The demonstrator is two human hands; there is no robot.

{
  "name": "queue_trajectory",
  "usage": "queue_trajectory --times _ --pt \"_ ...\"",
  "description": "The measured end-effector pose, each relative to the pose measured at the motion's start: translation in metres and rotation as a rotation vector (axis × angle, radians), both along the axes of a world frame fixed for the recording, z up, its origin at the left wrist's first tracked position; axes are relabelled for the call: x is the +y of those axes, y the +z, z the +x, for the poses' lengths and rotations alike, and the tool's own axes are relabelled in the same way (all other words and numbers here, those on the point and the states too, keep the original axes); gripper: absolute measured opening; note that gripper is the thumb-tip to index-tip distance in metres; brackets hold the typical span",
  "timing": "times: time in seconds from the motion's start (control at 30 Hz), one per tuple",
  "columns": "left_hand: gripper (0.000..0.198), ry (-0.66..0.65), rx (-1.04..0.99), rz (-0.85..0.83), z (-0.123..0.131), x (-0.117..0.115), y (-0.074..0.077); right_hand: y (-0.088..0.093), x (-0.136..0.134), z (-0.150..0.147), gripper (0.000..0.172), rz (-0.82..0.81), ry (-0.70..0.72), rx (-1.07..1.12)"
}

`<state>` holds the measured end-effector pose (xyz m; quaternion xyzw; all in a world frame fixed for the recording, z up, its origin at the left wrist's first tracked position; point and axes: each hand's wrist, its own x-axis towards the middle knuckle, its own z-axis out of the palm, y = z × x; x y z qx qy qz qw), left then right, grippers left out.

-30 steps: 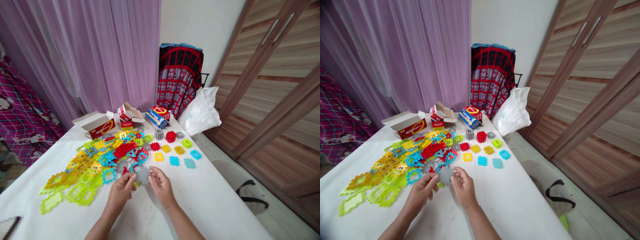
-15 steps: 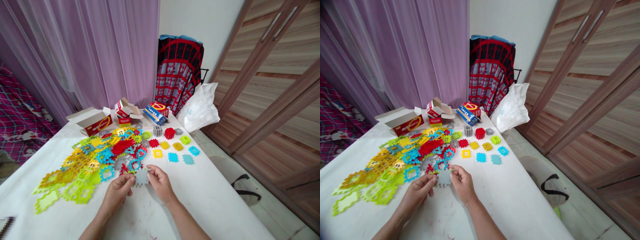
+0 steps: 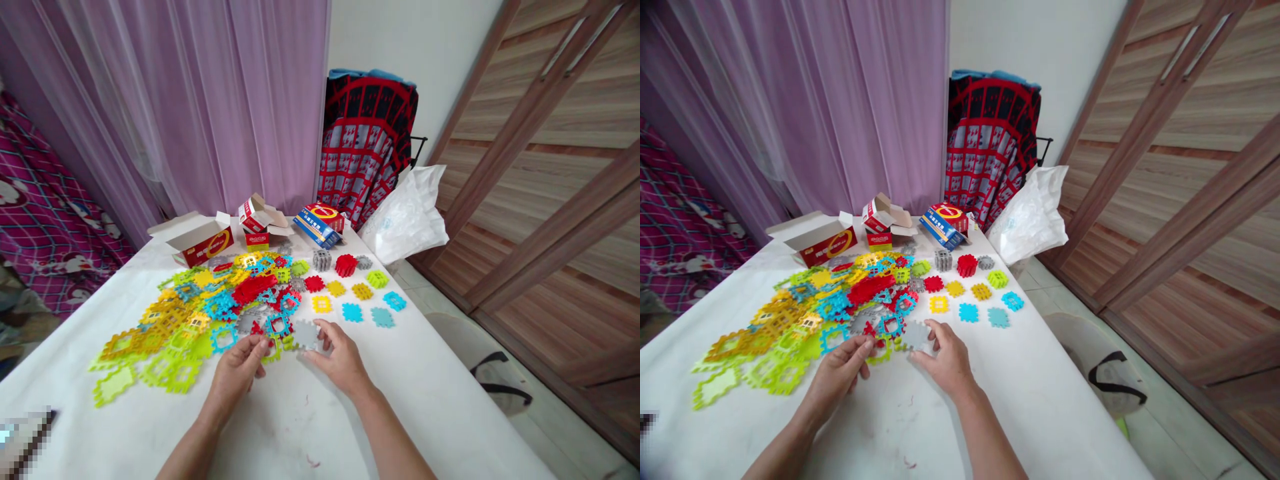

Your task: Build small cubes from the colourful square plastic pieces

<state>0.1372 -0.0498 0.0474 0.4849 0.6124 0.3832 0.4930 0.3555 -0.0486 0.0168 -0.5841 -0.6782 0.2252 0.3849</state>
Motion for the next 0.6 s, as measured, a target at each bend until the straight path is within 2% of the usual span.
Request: queue_trajectory --times 0.1,0.17,0.37,0.6 --pt "0.067 0.126 0.007 0.095 -0.011 0.004 -0.003 -0.005 0.008 0.013 0.054 -0.004 -0.127 -0.178" --pt "0.067 0.183 0.001 0.141 -0.017 0.007 -0.006 -0.005 0.012 0.018 0.052 -0.003 -0.161 -0.290" --pt "0.064 0.261 -0.058 0.204 -0.026 0.013 -0.016 -0.005 0.016 0.021 0.052 0.012 -0.164 -0.440" --pt "0.062 0.270 -0.055 0.229 -0.030 0.016 -0.021 -0.001 0.017 0.021 0.052 -0.038 -0.130 -0.522"
